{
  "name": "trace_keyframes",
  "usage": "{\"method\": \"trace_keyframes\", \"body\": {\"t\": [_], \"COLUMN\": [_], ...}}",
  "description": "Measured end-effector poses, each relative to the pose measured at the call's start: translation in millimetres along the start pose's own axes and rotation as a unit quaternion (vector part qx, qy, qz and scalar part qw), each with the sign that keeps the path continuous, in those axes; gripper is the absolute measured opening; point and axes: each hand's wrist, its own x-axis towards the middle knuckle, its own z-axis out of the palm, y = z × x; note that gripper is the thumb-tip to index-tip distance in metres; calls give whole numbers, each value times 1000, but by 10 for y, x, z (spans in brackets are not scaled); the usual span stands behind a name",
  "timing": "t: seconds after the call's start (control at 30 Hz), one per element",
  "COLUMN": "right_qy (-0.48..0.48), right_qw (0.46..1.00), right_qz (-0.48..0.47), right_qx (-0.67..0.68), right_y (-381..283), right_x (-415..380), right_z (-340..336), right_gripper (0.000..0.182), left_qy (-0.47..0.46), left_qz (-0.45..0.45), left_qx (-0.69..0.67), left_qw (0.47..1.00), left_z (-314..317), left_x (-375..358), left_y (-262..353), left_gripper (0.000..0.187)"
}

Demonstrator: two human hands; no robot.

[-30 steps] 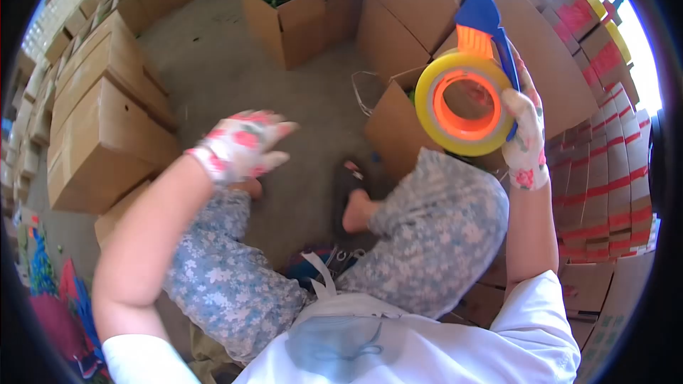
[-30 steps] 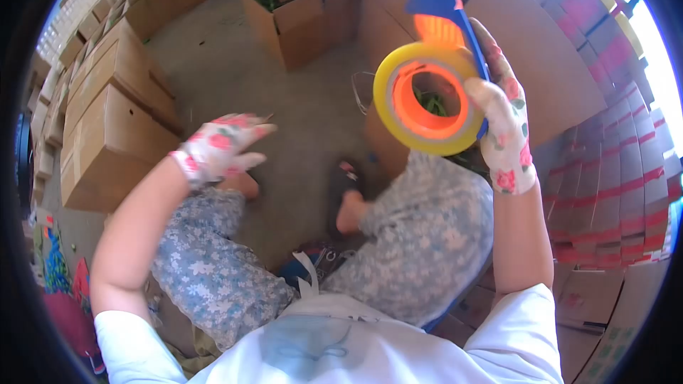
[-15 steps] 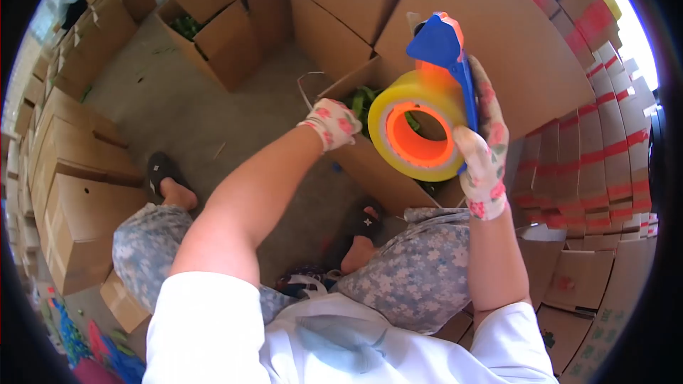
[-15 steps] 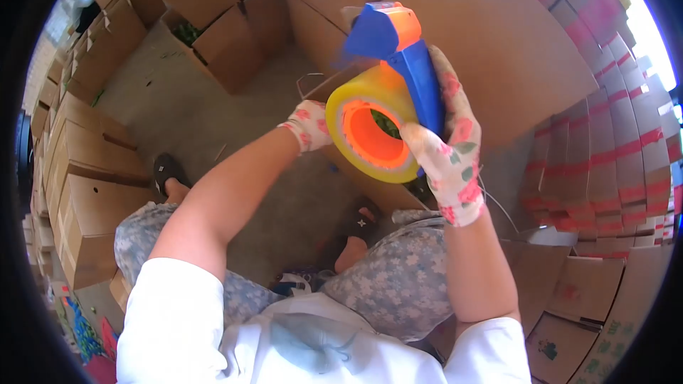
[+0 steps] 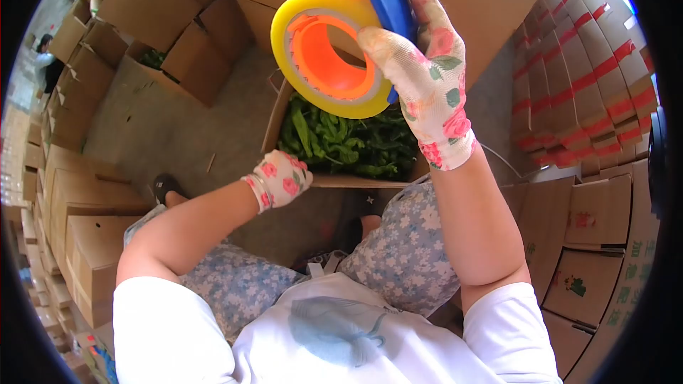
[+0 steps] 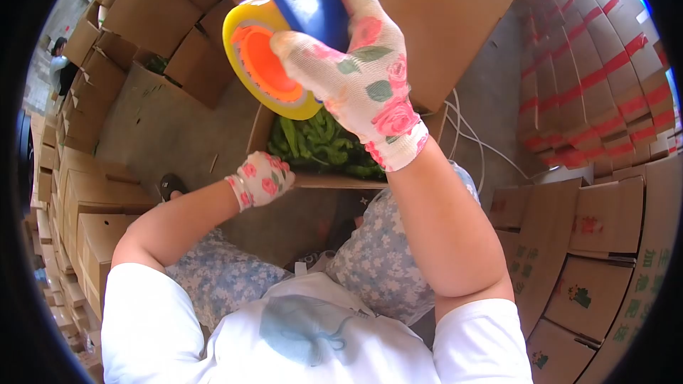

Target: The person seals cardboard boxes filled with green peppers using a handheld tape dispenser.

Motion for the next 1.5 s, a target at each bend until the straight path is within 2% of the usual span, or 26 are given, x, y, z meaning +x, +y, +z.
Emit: {"method": "trace_keyframes", "body": {"t": [0.03,0.13,0.2,0.27,0.33,0.37,0.43,0.47,0.57,0.63,0.7,0.73,0.77,0.83,0.87,0.93,1.0,1.03,1.1,1.17,1.23,1.3,1.37,1.4,1.43,1.5], "right_qy": [-29,-48,-62,-168,-115,-56,-37,-21,9,-20,-55,-66,-60,-104,-113,-157,-136,-101,-92,-45,-43,-52,-113,-157,-155,-240], "right_qw": [997,997,995,983,993,995,997,998,999,998,996,988,983,969,969,925,929,932,939,937,935,932,903,858,855,848], "right_qz": [-25,-19,-32,20,12,4,-29,-48,-23,23,29,43,66,69,72,91,124,157,158,135,145,158,210,236,240,242], "right_qx": [-64,-52,-75,72,-13,-86,-69,-44,43,-61,-64,-134,-159,-213,-205,-334,-320,-310,-290,-319,-321,-321,-358,-429,-432,-407], "right_y": [-5,29,41,43,-250,-378,-358,-260,74,207,426,523,660,926,1008,1126,1210,1228,1209,1205,1218,1254,1310,1354,1384,1434], "right_x": [-12,-68,-67,-11,-83,-100,-93,-120,-189,-201,-261,-305,-383,-546,-605,-724,-788,-818,-788,-828,-857,-865,-896,-873,-882,-925], "right_z": [30,101,60,-43,313,403,344,310,112,-68,-108,-154,-175,-341,-427,-589,-632,-644,-687,-772,-855,-891,-859,-876,-877,-875], "right_gripper": [86,86,86,88,88,88,83,79,79,77,76,77,77,77,77,76,76,76,75,74,74,74,75,77,77,78], "left_qy": [-23,-51,-3,48,76,159,200,198,-95,-104,13,8,-112,-68,-73,10,130,112,41,-19,46,-24,-38,-49,-105,-140], "left_qz": [-10,-61,-92,-114,-135,-117,-119,-118,-130,-181,-276,-266,-261,-249,-292,-290,-271,-302,-177,-173,-245,-182,-234,-280,-341,-303], "left_qx": [-24,-15,-29,-4,32,80,63,64,28,-24,-50,-17,-17,-32,-109,-141,-225,-243,-98,-161,-245,-353,-652,-424,-296,-246], "left_qw": [999,997,995,992,987,977,971,971,987,978,960,964,959,965,947,946,927,915,978,971,937,917,721,860,886,910], "left_z": [-38,33,42,92,161,338,402,434,134,146,566,550,538,811,788,771,840,900,717,752,787,826,783,667,612,925], "left_x": [-31,-57,-2,91,96,33,-190,-278,-684,-884,-1213,-1353,-1390,-1641,-1706,-1529,-1163,-839,-725,-885,-1175,-1251,-1138,-1064,-982,-746], "left_y": [73,24,-282,-564,-802,-983,-1101,-1056,-532,-454,-773,-711,-570,-343,-291,-106,-63,-104,167,339,239,238,109,-17,-70,-36], "left_gripper": [21,23,27,28,27,27,26,26,28,32,31,28,24,21,26,33,32,24,21,20,30,40,47,48,42,37]}}
